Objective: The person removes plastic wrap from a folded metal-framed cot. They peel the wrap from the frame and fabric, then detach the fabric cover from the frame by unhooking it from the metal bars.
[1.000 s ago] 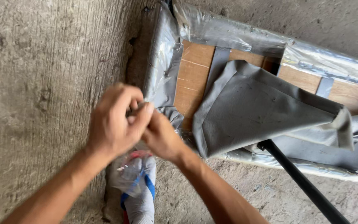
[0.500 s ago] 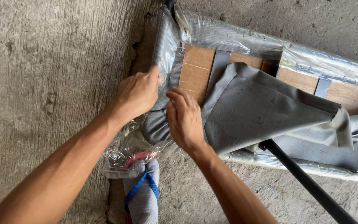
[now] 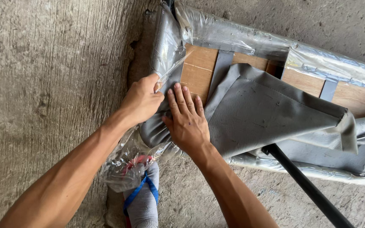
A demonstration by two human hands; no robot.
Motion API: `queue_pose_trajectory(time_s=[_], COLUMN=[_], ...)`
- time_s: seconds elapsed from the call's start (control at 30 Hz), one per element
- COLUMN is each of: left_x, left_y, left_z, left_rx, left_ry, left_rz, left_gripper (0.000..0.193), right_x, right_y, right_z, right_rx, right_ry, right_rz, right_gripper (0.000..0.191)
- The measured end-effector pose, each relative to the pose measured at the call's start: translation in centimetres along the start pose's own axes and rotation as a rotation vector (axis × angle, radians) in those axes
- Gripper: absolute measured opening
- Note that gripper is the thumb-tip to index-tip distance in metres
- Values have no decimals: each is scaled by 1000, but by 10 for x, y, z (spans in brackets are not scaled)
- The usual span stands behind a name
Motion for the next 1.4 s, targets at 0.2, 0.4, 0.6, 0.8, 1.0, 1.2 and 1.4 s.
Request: queue_pose_trajectory(time_s=[0.2, 0.4, 0.6, 0.8, 1.0, 1.2, 1.4], left_x=[-10, -13, -23, -35, -27, 3, -5], left_y=[-11, -26, -25, -15, 17, 89, 89], left_z=[6, 7, 17, 32, 58, 72, 70], left_rx=[125, 41, 20, 116, 343, 281, 372], left_ry=[-186, -231, 5, 366, 784, 826, 768], left_rz=[199, 190, 176, 286, 342, 121, 207], left_gripper=[14, 15, 18, 30, 61, 42, 21], right_x=[-1, -2, -3, -5, -18, -44, -39], right_y=[3, 5, 3, 5, 8, 42, 52], right_z=[-2, -3, 0, -1, 18, 58, 59], right_rx=[15, 28, 42, 35, 68, 63, 2], right_ry=[5, 18, 53, -8, 261, 127, 107], right_rz=[-44, -60, -51, -54, -9, 263, 329], right_gripper=[76, 79, 78, 78, 64, 55, 53])
Point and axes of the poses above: each hand's wrist, its own y-axis towards the middle knuckle, its own x-axis out of the palm, z = x × y, the point moved 6 cm from there along y, towards the middle knuckle, and after that the axes turned 14 degrees about y, right-handed, at the moved point
